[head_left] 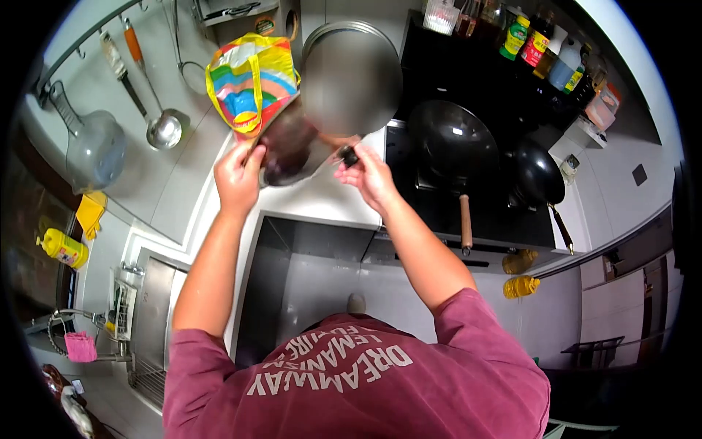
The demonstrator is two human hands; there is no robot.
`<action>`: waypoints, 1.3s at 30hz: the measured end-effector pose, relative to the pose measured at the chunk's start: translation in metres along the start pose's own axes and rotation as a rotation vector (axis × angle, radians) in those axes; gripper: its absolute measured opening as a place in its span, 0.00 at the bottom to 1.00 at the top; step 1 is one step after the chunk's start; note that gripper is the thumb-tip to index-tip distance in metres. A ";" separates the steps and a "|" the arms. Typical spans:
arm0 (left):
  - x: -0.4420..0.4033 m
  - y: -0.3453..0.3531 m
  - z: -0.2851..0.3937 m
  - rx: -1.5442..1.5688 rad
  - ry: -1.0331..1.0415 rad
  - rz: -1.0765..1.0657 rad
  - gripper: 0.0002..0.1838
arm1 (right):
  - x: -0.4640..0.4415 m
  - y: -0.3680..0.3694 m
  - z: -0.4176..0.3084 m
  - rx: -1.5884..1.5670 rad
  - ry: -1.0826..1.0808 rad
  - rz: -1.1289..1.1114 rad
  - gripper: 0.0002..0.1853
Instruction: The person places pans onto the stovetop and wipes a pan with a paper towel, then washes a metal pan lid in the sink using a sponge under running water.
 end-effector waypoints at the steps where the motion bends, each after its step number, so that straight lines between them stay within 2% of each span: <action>1: -0.024 0.012 0.013 -0.141 0.136 -0.041 0.08 | -0.011 -0.006 -0.020 -0.001 -0.074 -0.051 0.16; 2: -0.048 0.024 0.028 -0.281 0.271 -0.080 0.08 | -0.022 -0.011 -0.038 -0.028 -0.120 -0.063 0.14; 4: -0.098 0.050 0.046 -0.455 0.402 -0.186 0.07 | -0.039 -0.016 -0.079 -0.052 -0.240 -0.040 0.13; 6: -0.135 0.079 0.069 -0.520 0.610 -0.154 0.09 | -0.057 -0.025 -0.111 -0.112 -0.321 0.022 0.14; 9: -0.179 0.108 0.036 -0.679 0.500 0.066 0.16 | -0.098 -0.047 -0.127 -0.184 -0.360 0.140 0.13; 10: -0.189 0.120 0.014 -0.651 0.376 0.028 0.23 | -0.114 -0.054 -0.125 -0.198 -0.351 0.152 0.15; 12: -0.193 0.142 -0.026 -0.619 0.096 -0.068 0.32 | -0.142 -0.065 -0.111 -0.222 -0.334 0.199 0.16; 13: -0.188 0.151 -0.043 -0.455 -0.030 -0.090 0.39 | -0.153 -0.069 -0.101 -0.239 -0.321 0.232 0.17; 14: -0.191 0.156 -0.072 -0.336 -0.060 -0.099 0.43 | -0.163 -0.073 -0.089 -0.250 -0.303 0.257 0.18; 16: -0.190 0.161 -0.107 -0.314 -0.040 -0.107 0.44 | -0.173 -0.077 -0.067 -0.266 -0.262 0.312 0.19; 17: -0.189 0.162 -0.129 -0.380 -0.035 -0.140 0.43 | -0.175 -0.079 -0.056 -0.247 -0.250 0.370 0.15; 19: -0.188 0.162 -0.160 -0.508 -0.024 -0.212 0.42 | -0.189 -0.084 -0.038 -0.283 -0.233 0.371 0.19; 22: -0.170 0.162 -0.199 -0.489 -0.176 -0.364 0.40 | -0.210 -0.083 -0.021 -0.282 -0.199 0.399 0.22; 24: -0.157 0.155 -0.226 -0.483 -0.159 -0.279 0.31 | -0.223 -0.081 -0.013 -0.259 -0.179 0.423 0.22; 26: -0.146 0.149 -0.247 -0.465 -0.194 -0.250 0.25 | -0.236 -0.083 -0.006 -0.234 -0.180 0.495 0.18; 28: -0.132 0.149 -0.258 -0.411 -0.110 -0.285 0.18 | -0.249 -0.086 -0.002 -0.219 -0.200 0.544 0.12; 30: -0.123 0.155 -0.270 -0.331 -0.081 -0.339 0.13 | -0.260 -0.090 -0.006 -0.233 -0.214 0.464 0.19; 33: -0.115 0.170 -0.277 -0.169 -0.066 -0.443 0.09 | -0.241 -0.079 -0.023 -0.199 -0.252 0.517 0.14; 36: -0.123 0.188 -0.279 -0.158 0.020 -0.563 0.07 | -0.206 -0.068 -0.046 -0.124 -0.306 0.515 0.09; 37: -0.131 0.193 -0.285 -0.279 0.036 -0.601 0.06 | -0.194 -0.067 -0.054 -0.122 -0.322 0.519 0.09; 38: -0.139 0.199 -0.291 -0.273 -0.040 -0.641 0.08 | -0.182 -0.067 -0.064 -0.121 -0.344 0.521 0.09; 39: -0.150 0.203 -0.277 -0.230 0.124 -0.612 0.09 | -0.170 -0.069 -0.073 -0.110 -0.366 0.537 0.09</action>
Point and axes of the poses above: each hand's wrist, its own x-axis away from the middle knuckle, its own y-axis out of the palm, z = x × y, the point moved 7 cm from there along -x, towards the middle knuckle, and after that the axes turned 2 degrees about x, right-handed, at the moved point
